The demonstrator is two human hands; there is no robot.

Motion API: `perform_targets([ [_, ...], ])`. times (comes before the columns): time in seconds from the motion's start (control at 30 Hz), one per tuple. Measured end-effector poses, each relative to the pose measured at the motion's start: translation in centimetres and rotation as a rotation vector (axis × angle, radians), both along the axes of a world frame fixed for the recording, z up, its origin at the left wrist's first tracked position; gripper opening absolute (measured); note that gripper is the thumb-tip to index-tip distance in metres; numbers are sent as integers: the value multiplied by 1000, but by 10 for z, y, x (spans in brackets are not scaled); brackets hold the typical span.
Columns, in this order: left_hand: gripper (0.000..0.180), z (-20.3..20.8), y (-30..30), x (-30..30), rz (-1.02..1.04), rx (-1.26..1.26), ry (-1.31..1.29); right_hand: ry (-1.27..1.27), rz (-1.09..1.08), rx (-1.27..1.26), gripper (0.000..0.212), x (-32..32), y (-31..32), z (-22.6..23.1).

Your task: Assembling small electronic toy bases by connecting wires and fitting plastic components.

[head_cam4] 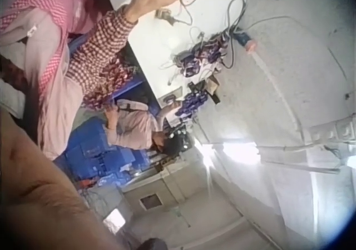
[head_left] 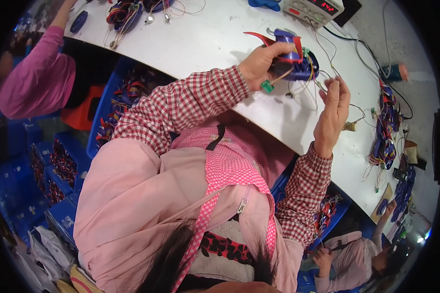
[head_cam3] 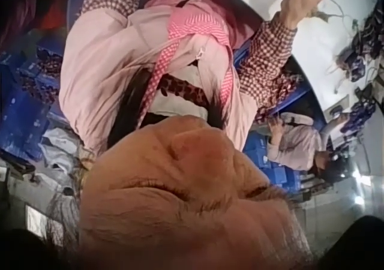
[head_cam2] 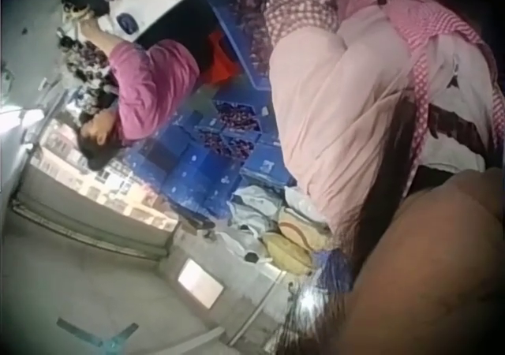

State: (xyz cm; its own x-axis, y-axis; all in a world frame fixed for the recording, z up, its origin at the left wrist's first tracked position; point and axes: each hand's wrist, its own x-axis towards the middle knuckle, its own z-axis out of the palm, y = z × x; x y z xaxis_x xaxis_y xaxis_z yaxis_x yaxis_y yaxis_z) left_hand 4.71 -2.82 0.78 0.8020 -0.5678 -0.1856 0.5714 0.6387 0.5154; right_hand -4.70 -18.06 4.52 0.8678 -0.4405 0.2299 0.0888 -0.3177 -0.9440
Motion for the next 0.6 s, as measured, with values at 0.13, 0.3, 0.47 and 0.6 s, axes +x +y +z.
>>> perform_targets([
  [0.13, 34, 9, 11, 12, 30, -69, -50, -32, 160, 329, 54, 15, 9, -25],
  [0.3, 34, 29, 15, 21, 95, -90, -161, 19, 457, 989, 48, 20, 44, -56],
  [0.47, 34, 16, 11, 27, 315, 53, -149, 9, 439, 875, 39, 12, 76, -35],
  [0.6, 31, 10, 8, 23, 363, 126, -97, 18, 369, 746, 29, 17, 78, -33],
])
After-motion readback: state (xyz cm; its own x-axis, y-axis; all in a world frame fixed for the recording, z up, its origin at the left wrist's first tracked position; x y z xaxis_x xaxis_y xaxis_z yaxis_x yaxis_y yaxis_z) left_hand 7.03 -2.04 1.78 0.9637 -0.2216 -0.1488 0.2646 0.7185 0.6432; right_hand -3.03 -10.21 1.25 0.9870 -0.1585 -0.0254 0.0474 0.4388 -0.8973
